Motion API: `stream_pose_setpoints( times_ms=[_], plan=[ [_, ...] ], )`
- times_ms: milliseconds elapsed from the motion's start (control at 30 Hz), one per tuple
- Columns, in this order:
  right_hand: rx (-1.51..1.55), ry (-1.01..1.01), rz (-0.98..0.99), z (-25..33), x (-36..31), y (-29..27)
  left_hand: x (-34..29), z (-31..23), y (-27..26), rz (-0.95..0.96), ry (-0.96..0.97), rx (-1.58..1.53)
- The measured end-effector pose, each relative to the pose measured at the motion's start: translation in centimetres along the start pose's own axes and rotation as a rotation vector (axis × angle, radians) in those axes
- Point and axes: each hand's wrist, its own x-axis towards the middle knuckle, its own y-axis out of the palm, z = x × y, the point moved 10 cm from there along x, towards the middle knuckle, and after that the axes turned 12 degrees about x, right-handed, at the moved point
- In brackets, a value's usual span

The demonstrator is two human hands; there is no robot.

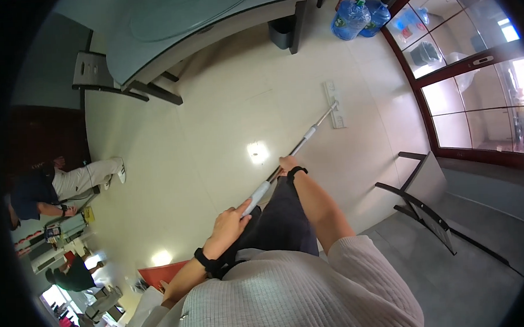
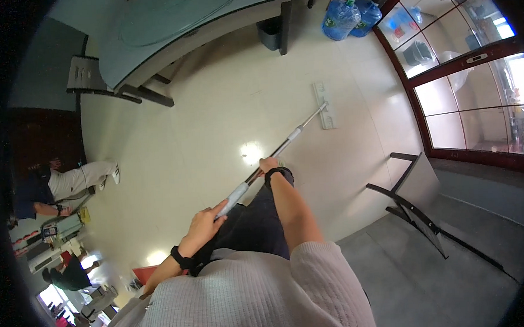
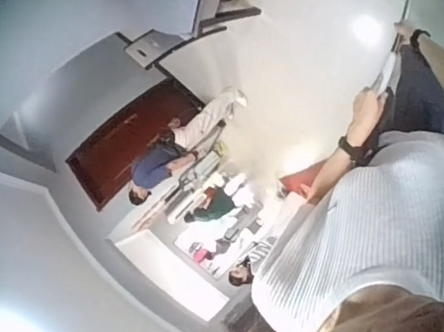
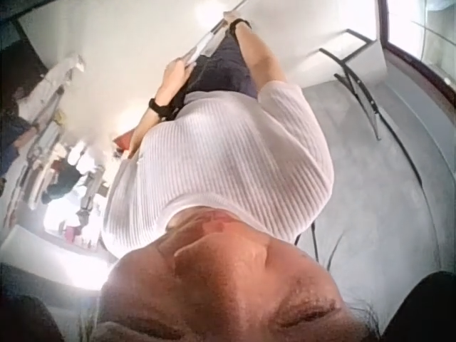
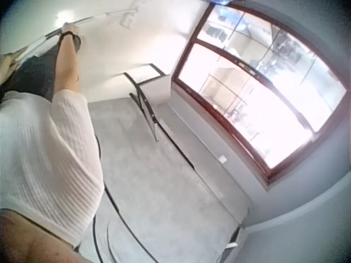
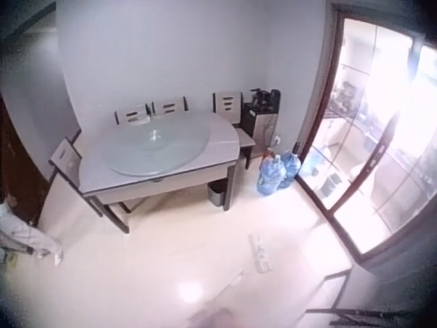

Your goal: Mopping the floor in a dining area around tables and chairs.

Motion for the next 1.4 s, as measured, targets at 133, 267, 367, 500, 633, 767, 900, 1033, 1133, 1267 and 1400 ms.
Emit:
stream_pose_setpoints(
  times_ms=[133, 267, 367, 500, 633, 767, 900, 1033, 1133, 1267, 1400],
  plan=[
    [-0.214, -0.113, 0.048, -5.6, -3.1, 8.8, -8.7, 6.7, 1.4, 0.000, -0.078, -0.017],
    [-0.218, -0.076, 0.113, -13.5, -6.0, 18.0, -17.9, 12.7, 2.0, -0.002, -0.130, -0.044],
    [-0.088, 0.116, 0.201, -20.3, -8.6, 23.3, -24.4, 16.1, 2.3, -0.001, -0.166, -0.066],
    [-0.123, 0.254, 0.397, -25.0, -16.0, 30.2, -32.1, 19.4, 1.1, 0.016, -0.243, 0.016],
    [0.134, 0.273, 0.511, -26.6, -16.3, 32.3, -33.8, 19.2, 0.2, 0.050, -0.215, 0.099],
    [0.209, 0.200, 0.505, -25.2, -16.8, 31.4, -33.0, 18.4, -0.3, 0.030, -0.187, 0.110],
    [0.262, 0.167, 0.490, -22.8, -16.3, 28.8, -29.9, 16.0, -1.9, 0.105, -0.204, 0.015],
    [0.248, 0.109, 0.449, -20.4, -14.3, 23.6, -26.1, 12.7, -0.6, 0.120, -0.161, -0.097],
    [0.299, 0.081, 0.365, -17.9, -12.0, 18.4, -22.0, 9.1, -0.1, 0.109, -0.120, -0.173],
    [0.335, 0.002, 0.363, -13.9, -8.1, 10.5, -16.4, 3.8, 1.7, 0.098, -0.091, -0.186],
    [0.293, -0.025, 0.303, -9.6, -5.6, 3.5, -11.6, -1.1, 2.9, -0.067, -0.073, -0.289]
  ],
)
